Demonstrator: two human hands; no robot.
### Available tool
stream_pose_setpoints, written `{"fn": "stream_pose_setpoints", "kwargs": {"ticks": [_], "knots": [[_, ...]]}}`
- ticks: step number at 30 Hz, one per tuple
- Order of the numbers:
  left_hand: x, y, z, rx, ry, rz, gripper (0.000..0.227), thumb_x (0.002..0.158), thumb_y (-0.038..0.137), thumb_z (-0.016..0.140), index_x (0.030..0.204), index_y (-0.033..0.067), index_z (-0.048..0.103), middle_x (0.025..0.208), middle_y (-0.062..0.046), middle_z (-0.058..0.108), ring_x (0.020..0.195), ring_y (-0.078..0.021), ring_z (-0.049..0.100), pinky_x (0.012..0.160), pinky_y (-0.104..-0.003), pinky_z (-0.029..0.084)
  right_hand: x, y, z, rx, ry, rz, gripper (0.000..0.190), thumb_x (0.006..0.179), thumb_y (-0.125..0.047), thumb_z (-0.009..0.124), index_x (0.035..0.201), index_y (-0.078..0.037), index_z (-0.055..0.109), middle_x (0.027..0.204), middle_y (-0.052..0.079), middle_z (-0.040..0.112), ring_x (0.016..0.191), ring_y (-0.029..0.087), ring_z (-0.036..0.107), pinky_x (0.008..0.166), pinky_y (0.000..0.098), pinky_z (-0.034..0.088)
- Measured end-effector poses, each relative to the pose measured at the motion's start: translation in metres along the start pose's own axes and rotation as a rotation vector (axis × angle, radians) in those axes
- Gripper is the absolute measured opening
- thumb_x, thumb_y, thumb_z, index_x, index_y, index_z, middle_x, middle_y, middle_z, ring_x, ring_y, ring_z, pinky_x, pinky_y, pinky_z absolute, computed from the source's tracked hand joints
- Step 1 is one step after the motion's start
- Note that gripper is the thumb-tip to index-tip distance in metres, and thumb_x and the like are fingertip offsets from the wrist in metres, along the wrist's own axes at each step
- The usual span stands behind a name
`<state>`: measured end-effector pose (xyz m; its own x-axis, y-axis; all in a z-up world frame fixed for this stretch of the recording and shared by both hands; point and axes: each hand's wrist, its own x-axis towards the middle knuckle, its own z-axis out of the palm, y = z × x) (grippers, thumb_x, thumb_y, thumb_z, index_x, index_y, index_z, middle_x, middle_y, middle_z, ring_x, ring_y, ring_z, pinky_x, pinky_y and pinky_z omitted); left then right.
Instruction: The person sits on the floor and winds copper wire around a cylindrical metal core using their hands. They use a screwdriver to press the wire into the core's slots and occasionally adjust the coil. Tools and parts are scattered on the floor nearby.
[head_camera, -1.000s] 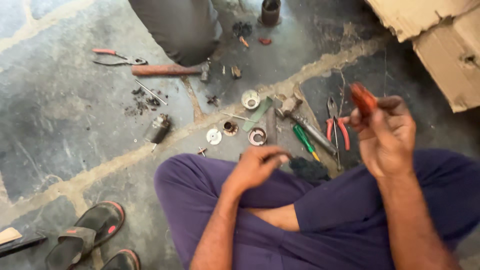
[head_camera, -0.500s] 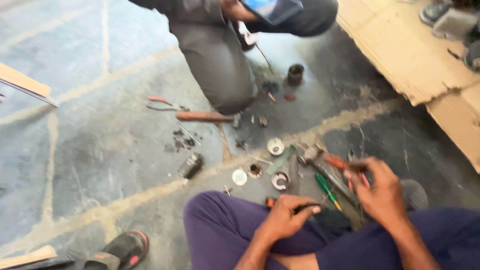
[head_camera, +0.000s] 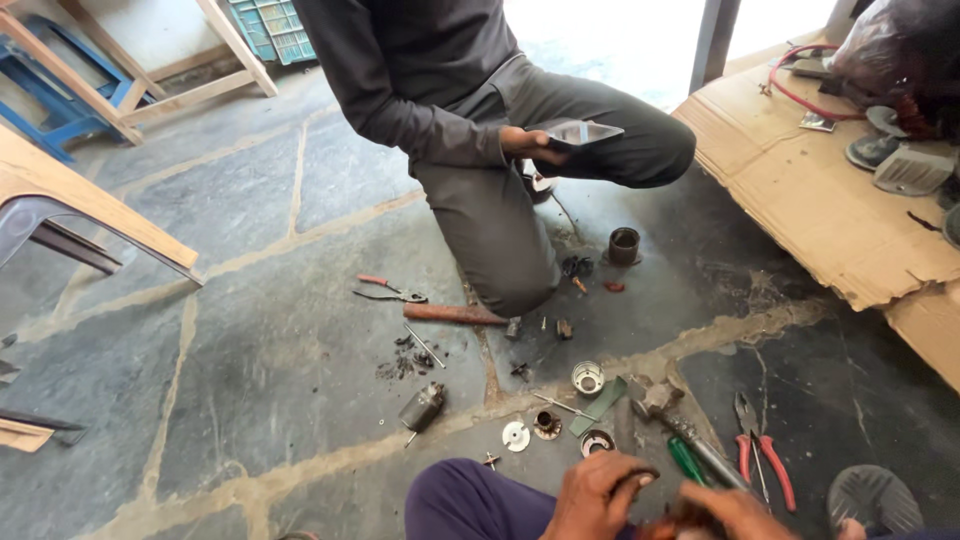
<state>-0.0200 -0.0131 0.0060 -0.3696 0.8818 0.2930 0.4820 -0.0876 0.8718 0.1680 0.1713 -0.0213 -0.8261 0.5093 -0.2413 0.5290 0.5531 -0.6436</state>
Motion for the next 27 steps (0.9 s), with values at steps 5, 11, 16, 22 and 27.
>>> {"fn": "stream_pose_setpoints", "kwargs": {"ticks": [5,11,16,22,27], "knots": [[-0.015,-0.011,0.008,-0.025,-0.144,0.017,0.014,0.1,0.014,0.073,0.109,0.0041,0.072,0.1,-0.014,0.072,0.096,-0.0324,0.071,0.084,-0.041,0.055,0.0,-0.002,0.017,0.979,0.179,-0.069,0.025,0.083,-0.002,0.075,0.106,-0.001,0.065,0.095,0.014,0.077,0.094,0.023,0.074,0.085,0.0423,0.059],[-0.009,-0.019,0.006,0.001,0.024,-0.006,0.011,0.101,0.014,0.068,0.108,0.0054,0.072,0.099,-0.013,0.074,0.095,-0.0323,0.072,0.084,-0.04,0.056,-0.001,0.013,0.017,-0.012,-0.208,0.038,0.026,0.088,-0.016,0.079,0.113,-0.021,0.076,0.098,-0.007,0.08,0.102,0.007,0.067,0.1,0.0389,0.033],[-0.013,-0.01,0.004,-0.045,-0.083,-0.075,0.013,0.099,0.014,0.07,0.109,0.0056,0.071,0.097,-0.014,0.071,0.095,-0.0311,0.071,0.084,-0.041,0.055,0.006,0.022,0.03,0.893,0.086,-0.032,0.034,0.075,-0.011,0.08,0.107,-0.009,0.07,0.087,0.011,0.082,0.083,0.017,0.079,0.076,0.0352,0.062],[-0.007,-0.004,0.002,0.095,-0.034,0.103,0.012,0.096,0.013,0.073,0.107,0.0071,0.074,0.096,-0.012,0.071,0.093,-0.0308,0.07,0.082,-0.041,0.055,0.006,0.023,0.038,-0.175,-0.033,-0.062,0.032,0.08,-0.025,0.085,0.108,-0.018,0.072,0.093,-0.002,0.08,0.096,0.007,0.074,0.085,0.0313,0.051],[-0.016,-0.003,-0.005,-0.037,-0.125,-0.133,0.012,0.1,0.011,0.069,0.109,0.0075,0.074,0.093,-0.012,0.067,0.091,-0.0304,0.069,0.079,-0.041,0.054,0.0,0.013,0.037,0.882,0.055,0.014,0.031,0.08,-0.011,0.08,0.109,-0.01,0.068,0.09,0.01,0.08,0.085,0.021,0.078,0.078,0.0356,0.061]]}}
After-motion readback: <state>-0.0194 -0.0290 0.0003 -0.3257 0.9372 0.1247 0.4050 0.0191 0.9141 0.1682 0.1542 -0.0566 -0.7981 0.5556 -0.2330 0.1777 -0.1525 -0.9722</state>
